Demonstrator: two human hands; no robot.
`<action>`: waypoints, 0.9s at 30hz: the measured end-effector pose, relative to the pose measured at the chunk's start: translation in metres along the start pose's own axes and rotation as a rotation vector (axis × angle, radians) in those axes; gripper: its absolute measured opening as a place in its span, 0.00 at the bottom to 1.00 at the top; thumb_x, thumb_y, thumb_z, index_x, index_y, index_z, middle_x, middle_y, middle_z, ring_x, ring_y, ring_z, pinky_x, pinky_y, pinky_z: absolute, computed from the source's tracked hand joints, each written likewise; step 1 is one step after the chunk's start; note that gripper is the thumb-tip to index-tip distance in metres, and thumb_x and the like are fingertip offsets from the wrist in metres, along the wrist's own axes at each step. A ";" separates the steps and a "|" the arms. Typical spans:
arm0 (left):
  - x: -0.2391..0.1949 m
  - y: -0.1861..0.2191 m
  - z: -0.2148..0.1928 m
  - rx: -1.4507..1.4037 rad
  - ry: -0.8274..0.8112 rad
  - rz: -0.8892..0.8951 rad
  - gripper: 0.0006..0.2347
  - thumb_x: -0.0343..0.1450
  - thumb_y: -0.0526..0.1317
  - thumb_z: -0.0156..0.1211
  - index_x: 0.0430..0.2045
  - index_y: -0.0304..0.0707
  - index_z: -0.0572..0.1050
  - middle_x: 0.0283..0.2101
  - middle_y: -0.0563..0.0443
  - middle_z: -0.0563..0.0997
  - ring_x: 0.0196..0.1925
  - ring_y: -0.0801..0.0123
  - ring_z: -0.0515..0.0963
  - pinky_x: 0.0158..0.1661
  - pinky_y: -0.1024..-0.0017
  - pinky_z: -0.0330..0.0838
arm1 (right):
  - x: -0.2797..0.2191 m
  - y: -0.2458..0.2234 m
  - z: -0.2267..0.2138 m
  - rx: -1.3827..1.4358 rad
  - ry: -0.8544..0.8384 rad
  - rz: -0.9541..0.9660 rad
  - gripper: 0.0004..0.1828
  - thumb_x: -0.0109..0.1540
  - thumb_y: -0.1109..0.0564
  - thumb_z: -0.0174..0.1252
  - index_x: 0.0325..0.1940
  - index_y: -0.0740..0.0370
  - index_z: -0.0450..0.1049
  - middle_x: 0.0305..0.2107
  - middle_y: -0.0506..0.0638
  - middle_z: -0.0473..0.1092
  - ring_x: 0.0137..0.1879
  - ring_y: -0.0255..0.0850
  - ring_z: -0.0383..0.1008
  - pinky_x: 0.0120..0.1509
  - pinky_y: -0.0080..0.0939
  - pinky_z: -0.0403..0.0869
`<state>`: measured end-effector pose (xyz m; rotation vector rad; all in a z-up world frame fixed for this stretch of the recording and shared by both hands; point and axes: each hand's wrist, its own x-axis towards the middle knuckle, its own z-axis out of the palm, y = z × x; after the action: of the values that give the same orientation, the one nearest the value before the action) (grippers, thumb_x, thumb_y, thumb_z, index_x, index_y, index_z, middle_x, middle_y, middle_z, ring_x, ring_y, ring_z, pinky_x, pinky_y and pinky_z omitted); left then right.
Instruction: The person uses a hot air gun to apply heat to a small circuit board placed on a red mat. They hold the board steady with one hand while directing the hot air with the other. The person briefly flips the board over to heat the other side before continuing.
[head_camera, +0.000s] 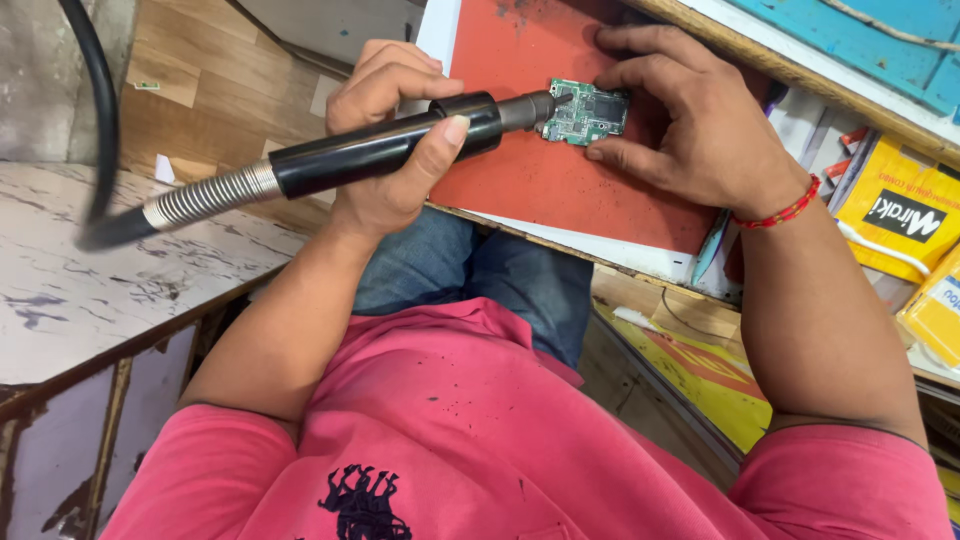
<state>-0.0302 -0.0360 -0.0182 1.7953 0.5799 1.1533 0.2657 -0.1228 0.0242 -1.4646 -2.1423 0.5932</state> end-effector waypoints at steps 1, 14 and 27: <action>0.000 0.002 -0.001 0.026 -0.027 0.031 0.12 0.72 0.42 0.68 0.38 0.30 0.78 0.40 0.44 0.79 0.48 0.59 0.77 0.54 0.65 0.73 | 0.001 -0.002 0.000 -0.008 -0.008 0.001 0.27 0.58 0.54 0.75 0.57 0.64 0.74 0.66 0.60 0.67 0.69 0.56 0.70 0.71 0.49 0.72; 0.009 0.010 0.001 0.115 -0.117 0.096 0.14 0.73 0.45 0.68 0.40 0.32 0.78 0.40 0.44 0.80 0.48 0.59 0.77 0.53 0.66 0.73 | 0.000 0.005 -0.004 0.023 -0.050 -0.016 0.27 0.59 0.55 0.73 0.60 0.65 0.74 0.67 0.61 0.66 0.70 0.57 0.69 0.73 0.50 0.70; 0.003 0.011 0.002 0.120 -0.060 -0.042 0.16 0.74 0.48 0.68 0.42 0.30 0.78 0.44 0.43 0.79 0.49 0.60 0.77 0.48 0.69 0.73 | 0.003 -0.002 -0.002 0.015 -0.050 -0.005 0.27 0.58 0.57 0.69 0.60 0.66 0.73 0.66 0.62 0.65 0.69 0.59 0.67 0.72 0.52 0.69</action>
<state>-0.0281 -0.0399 -0.0073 1.9039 0.6600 1.0513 0.2648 -0.1206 0.0269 -1.4498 -2.1743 0.6491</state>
